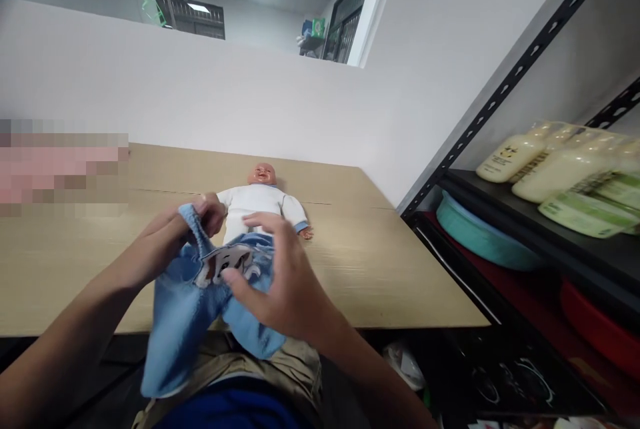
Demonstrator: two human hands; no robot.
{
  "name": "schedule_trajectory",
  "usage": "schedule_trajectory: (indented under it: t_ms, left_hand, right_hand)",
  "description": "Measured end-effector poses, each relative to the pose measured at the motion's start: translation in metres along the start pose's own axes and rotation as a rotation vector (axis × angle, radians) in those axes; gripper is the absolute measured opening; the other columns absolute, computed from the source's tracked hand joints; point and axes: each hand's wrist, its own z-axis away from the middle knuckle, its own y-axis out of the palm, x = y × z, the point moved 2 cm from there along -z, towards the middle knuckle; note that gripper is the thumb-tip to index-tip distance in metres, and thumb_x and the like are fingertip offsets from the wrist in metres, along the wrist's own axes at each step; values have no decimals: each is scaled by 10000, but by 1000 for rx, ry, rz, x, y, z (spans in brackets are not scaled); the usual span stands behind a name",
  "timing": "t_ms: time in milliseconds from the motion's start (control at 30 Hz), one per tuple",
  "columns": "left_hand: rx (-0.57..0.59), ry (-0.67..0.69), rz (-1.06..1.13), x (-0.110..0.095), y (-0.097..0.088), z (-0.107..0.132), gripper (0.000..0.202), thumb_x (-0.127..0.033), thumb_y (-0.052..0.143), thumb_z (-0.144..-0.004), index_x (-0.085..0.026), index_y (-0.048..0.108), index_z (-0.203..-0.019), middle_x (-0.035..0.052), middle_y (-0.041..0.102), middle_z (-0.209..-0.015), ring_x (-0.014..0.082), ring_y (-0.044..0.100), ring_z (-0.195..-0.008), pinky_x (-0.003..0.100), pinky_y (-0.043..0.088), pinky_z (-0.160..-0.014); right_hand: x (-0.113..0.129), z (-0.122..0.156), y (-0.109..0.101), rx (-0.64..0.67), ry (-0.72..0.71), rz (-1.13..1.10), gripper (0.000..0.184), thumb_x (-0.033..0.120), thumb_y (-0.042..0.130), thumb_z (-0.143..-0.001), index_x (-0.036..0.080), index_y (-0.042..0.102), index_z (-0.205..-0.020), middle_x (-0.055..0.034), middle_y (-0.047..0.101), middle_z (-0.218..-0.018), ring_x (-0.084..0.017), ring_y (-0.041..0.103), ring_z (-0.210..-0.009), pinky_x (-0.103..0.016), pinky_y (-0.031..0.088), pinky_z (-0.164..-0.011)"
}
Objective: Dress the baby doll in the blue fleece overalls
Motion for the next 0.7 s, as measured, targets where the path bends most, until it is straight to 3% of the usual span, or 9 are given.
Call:
schedule_trajectory:
  t_ms: [100,167,233,367,467,533,600,700]
  left_hand:
    - [-2,26,-85,-8,-8,-11,425,-609,641,-1106,-232,683,-914,28,657,-886,245,632,-887,319,534,-821]
    - [58,26,-195,-7,-21,-14,358,-566,657,-1096,-231,748,-1009,46,738,-981,272,690,-986,336,560,-914]
    - [140,10,-314,1,-37,-11,352,-567,681,-1081,-240,799,-1138,65,799,-1102,291,730,-1053,350,582,-954]
    - [267,-6,-465,20,-58,1,482,-587,805,-1005,-279,794,-1375,83,824,-1243,315,759,-1114,375,623,-954]
    - [294,-26,-461,27,-51,2,454,-593,857,-962,-232,822,-1236,76,813,-1147,297,750,-1034,383,632,-921]
    - [323,-49,-395,30,-42,-2,378,-571,838,-987,-208,820,-1093,61,791,-1032,267,732,-945,363,633,-862]
    - [364,-39,-283,33,-38,-6,324,-527,787,-1039,-214,818,-1115,65,788,-1034,269,737,-971,376,646,-887]
    - [350,-16,-146,41,-41,-9,329,-500,719,-1097,-262,794,-1311,85,805,-1226,306,746,-1229,448,644,-1076]
  right_hand:
    - [-18,-16,14,494,129,-105,398,507,866,-1028,249,724,-1296,-68,805,-1198,-296,773,-1106,-420,628,-1019]
    - [-30,-25,16,704,154,-160,357,569,845,-1032,234,794,-1143,-33,816,-1016,-271,767,-941,-390,635,-913]
    - [-36,-33,13,699,134,-191,362,584,809,-1052,231,809,-1134,-33,814,-1032,-269,753,-970,-391,625,-943]
    - [-31,-41,6,422,132,-255,355,558,698,-1115,226,771,-1218,-54,793,-1179,-275,730,-1126,-409,581,-1080]
    - [-26,-44,10,368,208,-256,402,593,668,-1129,219,765,-1239,-77,809,-1231,-301,731,-1196,-450,566,-1144]
    - [-24,-48,13,380,247,-220,430,605,671,-1133,227,758,-1319,-97,809,-1337,-328,715,-1297,-491,542,-1207]
    - [-26,-54,11,428,251,-166,438,602,713,-1110,240,750,-1354,-94,811,-1359,-335,724,-1302,-498,566,-1185]
    - [-38,-61,4,655,229,-54,458,636,894,-941,244,781,-1149,-51,839,-1097,-300,784,-993,-408,658,-873]
